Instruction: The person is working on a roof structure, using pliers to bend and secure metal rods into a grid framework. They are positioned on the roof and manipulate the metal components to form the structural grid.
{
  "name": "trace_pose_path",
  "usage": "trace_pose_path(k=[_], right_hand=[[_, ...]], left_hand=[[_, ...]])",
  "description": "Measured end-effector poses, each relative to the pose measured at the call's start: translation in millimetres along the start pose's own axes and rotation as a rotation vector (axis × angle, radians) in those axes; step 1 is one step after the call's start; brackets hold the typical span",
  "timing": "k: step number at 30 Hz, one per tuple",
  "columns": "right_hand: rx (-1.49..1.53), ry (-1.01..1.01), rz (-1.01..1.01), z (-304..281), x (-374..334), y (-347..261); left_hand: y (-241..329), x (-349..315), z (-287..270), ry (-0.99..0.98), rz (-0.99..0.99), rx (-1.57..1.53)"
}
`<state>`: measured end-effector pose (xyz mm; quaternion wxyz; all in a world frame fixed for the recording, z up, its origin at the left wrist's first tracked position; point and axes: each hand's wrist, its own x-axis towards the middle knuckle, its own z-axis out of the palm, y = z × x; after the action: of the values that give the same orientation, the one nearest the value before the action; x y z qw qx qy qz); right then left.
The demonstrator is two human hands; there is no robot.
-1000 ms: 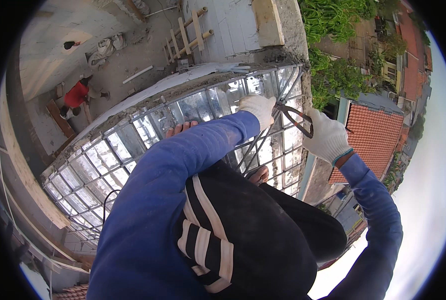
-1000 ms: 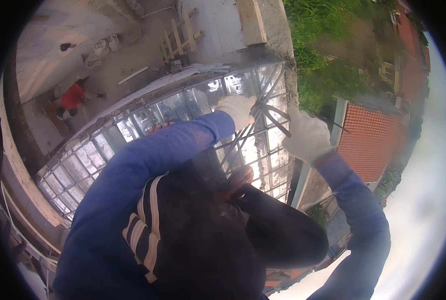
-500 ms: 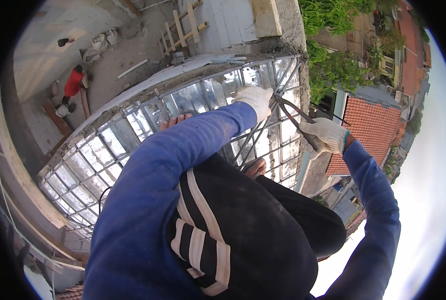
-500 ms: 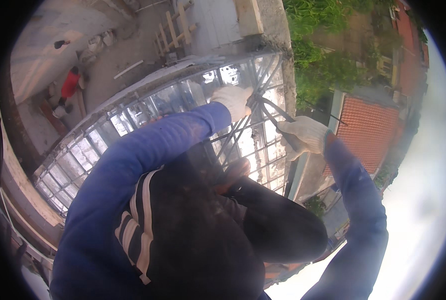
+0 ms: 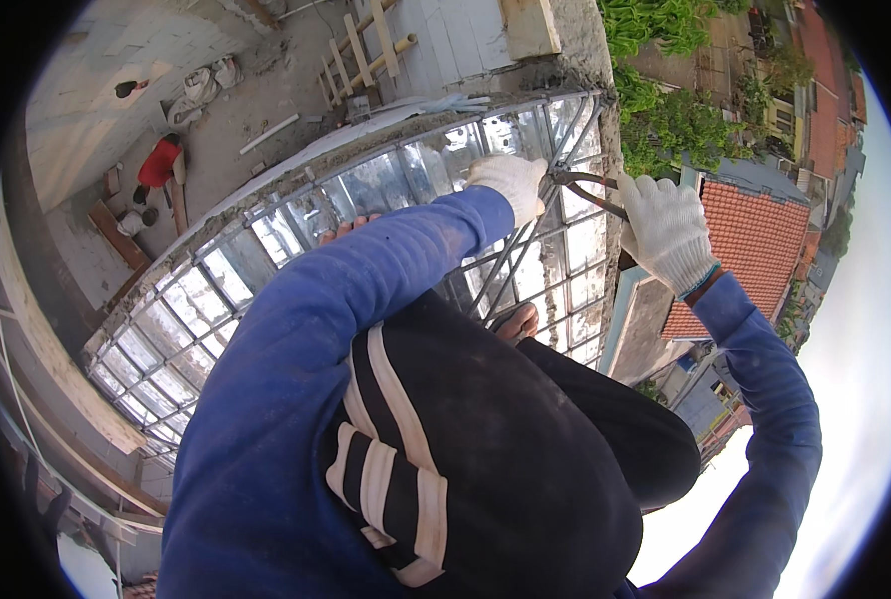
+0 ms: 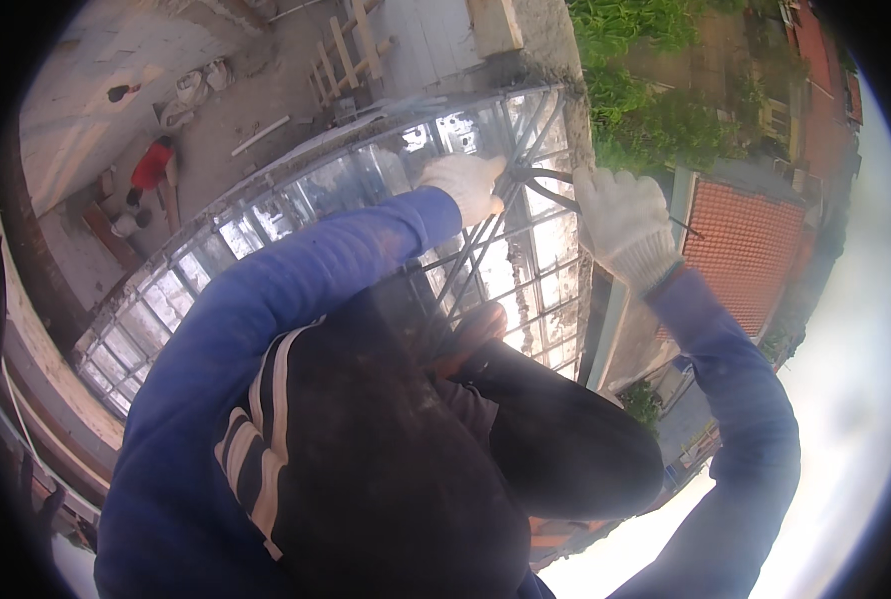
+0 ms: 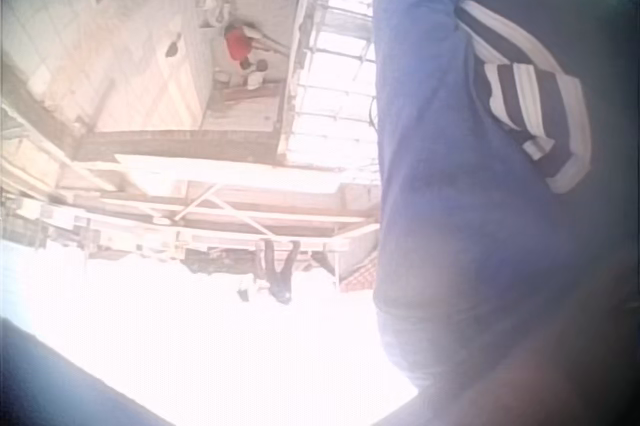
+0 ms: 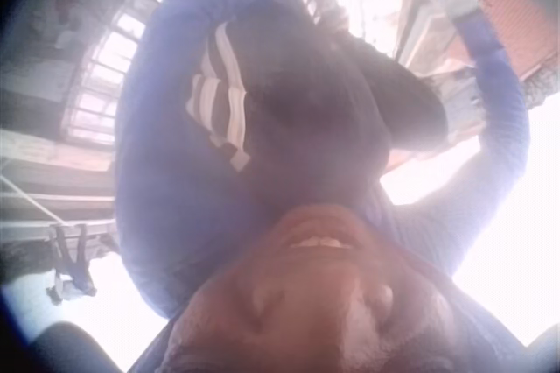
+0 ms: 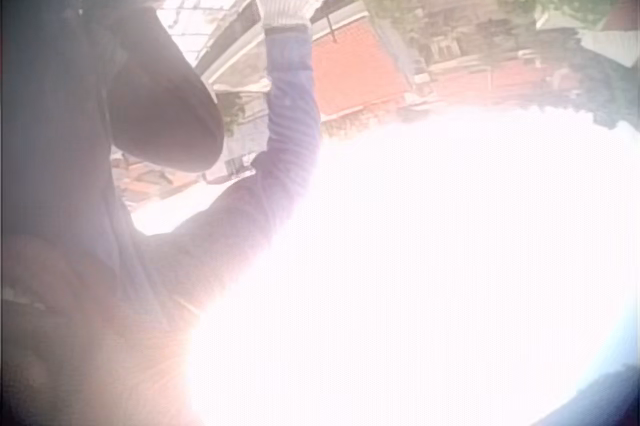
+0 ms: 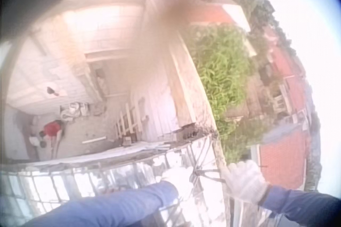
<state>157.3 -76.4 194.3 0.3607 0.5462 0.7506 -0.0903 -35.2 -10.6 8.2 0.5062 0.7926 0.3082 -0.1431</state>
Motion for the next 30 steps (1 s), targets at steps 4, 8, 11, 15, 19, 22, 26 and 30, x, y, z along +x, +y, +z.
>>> trace_pose_path(k=[4,8,11,15,19,22,26,30], right_hand=[[-0.042,-0.074,0.068,6,-1,-10],[0.129,-0.269,0.292,10,-3,-35],[0.924,-0.591,0.47,13,8,-12],[1.746,-0.721,0.688,23,-11,-3],[1.512,-0.694,0.602,47,-11,-19],[0.885,-0.458,0.441,84,-16,-29],[0.567,-0.373,0.491,24,-8,-42],[0.388,-0.068,0.37,36,-22,-41]], left_hand=[[4,-6,-6,-0.016,-0.017,-0.023],[0,-3,-3,-0.006,-0.016,-0.028],[2,-2,-1,-0.001,-0.02,-0.024],[4,-3,-4,-0.002,-0.008,-0.016],[-1,-3,-1,0.001,-0.014,-0.018],[0,-3,-2,0.0,-0.002,-0.018],[3,-6,-5,-0.003,-0.01,-0.007],[14,-9,-15,-0.038,-0.039,-0.013]])
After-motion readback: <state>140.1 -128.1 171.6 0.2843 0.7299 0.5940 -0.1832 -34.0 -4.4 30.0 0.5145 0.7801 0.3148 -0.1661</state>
